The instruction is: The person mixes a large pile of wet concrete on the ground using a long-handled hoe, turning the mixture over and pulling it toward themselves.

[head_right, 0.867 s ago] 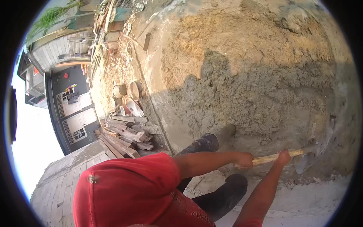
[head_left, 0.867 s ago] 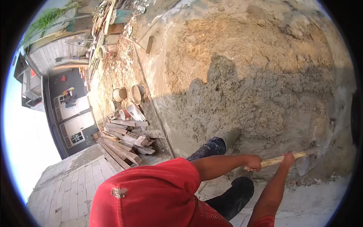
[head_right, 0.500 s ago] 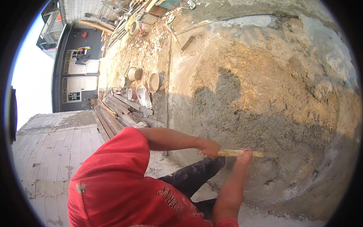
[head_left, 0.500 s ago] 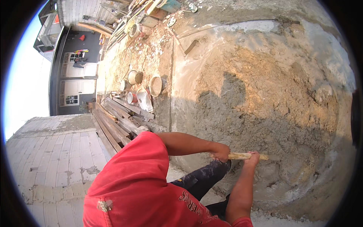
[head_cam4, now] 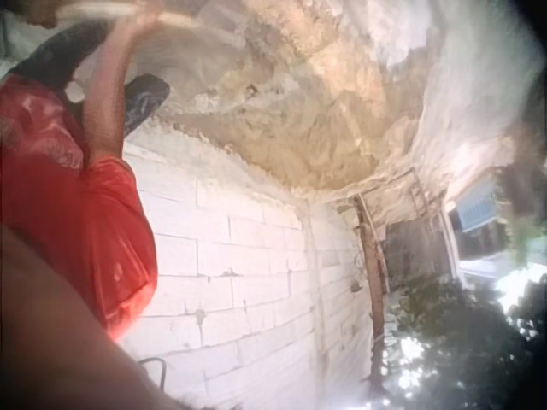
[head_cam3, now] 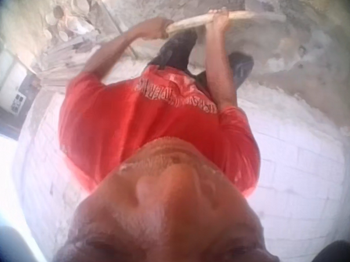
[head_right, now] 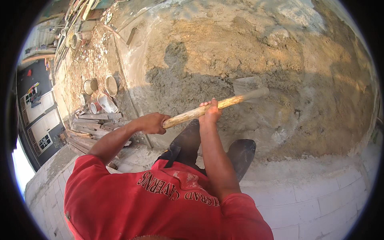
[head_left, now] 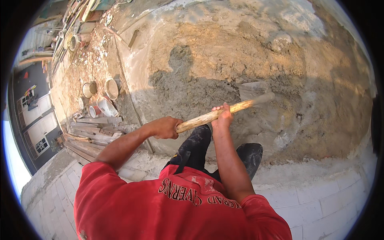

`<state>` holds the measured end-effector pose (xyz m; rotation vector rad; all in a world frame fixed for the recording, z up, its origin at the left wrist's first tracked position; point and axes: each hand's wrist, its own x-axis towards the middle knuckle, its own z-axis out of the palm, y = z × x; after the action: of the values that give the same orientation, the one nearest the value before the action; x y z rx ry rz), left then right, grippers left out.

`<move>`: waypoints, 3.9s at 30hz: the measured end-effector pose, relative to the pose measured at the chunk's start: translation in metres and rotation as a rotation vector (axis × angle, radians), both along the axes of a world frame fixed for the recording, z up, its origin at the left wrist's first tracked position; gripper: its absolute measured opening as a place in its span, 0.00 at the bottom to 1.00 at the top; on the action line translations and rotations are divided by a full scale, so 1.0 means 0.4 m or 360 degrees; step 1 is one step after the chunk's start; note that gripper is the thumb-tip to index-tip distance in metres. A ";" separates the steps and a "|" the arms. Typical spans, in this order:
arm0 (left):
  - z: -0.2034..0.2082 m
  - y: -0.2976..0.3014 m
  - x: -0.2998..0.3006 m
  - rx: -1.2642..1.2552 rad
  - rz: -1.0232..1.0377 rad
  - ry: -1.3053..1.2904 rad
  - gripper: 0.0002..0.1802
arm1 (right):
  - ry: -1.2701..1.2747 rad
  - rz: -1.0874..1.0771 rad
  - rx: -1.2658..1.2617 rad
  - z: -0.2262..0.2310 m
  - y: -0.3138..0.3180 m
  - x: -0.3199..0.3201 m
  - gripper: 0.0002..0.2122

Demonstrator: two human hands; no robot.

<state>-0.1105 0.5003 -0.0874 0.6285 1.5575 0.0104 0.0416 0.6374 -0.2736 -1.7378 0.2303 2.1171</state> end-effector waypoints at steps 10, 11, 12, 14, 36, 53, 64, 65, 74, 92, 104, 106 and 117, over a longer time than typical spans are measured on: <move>-0.182 0.758 0.613 0.0442 0.0004 -0.0070 0.21 | -0.0336 0.0048 0.0392 -0.018 0.941 0.631 0.07; -0.194 0.824 0.648 0.0452 -0.0026 -0.0047 0.21 | -0.0339 0.0029 0.0402 -0.037 1.006 0.675 0.07; -0.193 0.888 0.681 0.0409 -0.0072 -0.0058 0.21 | -0.0340 0.0013 0.0385 -0.057 1.051 0.718 0.07; -0.179 0.988 0.749 0.0291 -0.0155 -0.0105 0.21 | -0.0368 -0.0005 0.0317 -0.089 1.093 0.793 0.07; -0.624 1.866 0.981 0.0407 -0.0082 -0.0119 0.20 | -0.0672 0.0252 0.0651 -0.537 2.002 1.022 0.08; -0.673 1.071 0.273 0.0110 -0.0435 0.0199 0.17 | -0.0916 0.0314 0.0261 -0.570 1.115 0.274 0.04; 0.005 0.480 -0.109 -0.0325 -0.0094 0.0683 0.12 | 0.0010 0.0414 -0.0344 -0.186 0.414 -0.280 0.05; 0.092 0.453 -0.119 -0.0325 -0.0073 0.0682 0.12 | 0.0125 0.0433 -0.0450 -0.112 0.377 -0.291 0.05; 0.061 0.714 -0.028 -0.0046 0.0514 0.0665 0.16 | 0.0005 0.0733 0.0073 0.030 0.845 -0.347 0.07; -0.459 1.849 -0.302 0.0439 0.0536 0.0267 0.15 | -0.0576 0.0755 0.0689 -0.317 2.122 -0.550 0.10; -0.905 1.424 -1.034 0.0524 0.0597 0.0558 0.20 | -0.0335 0.1028 0.1070 -0.749 1.701 -1.419 0.07; -0.926 1.285 -1.115 0.0530 0.0685 0.0543 0.22 | -0.0372 0.1321 0.1105 -0.747 1.565 -1.549 0.06; -0.593 0.531 -1.271 -0.0011 0.0571 0.0942 0.15 | 0.0015 0.1165 0.0440 -0.602 0.688 -1.730 0.06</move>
<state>-0.6188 0.7128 -0.3246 0.3492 2.2277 0.0965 -0.6504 0.9128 -0.5142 -1.8059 -0.7755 2.4658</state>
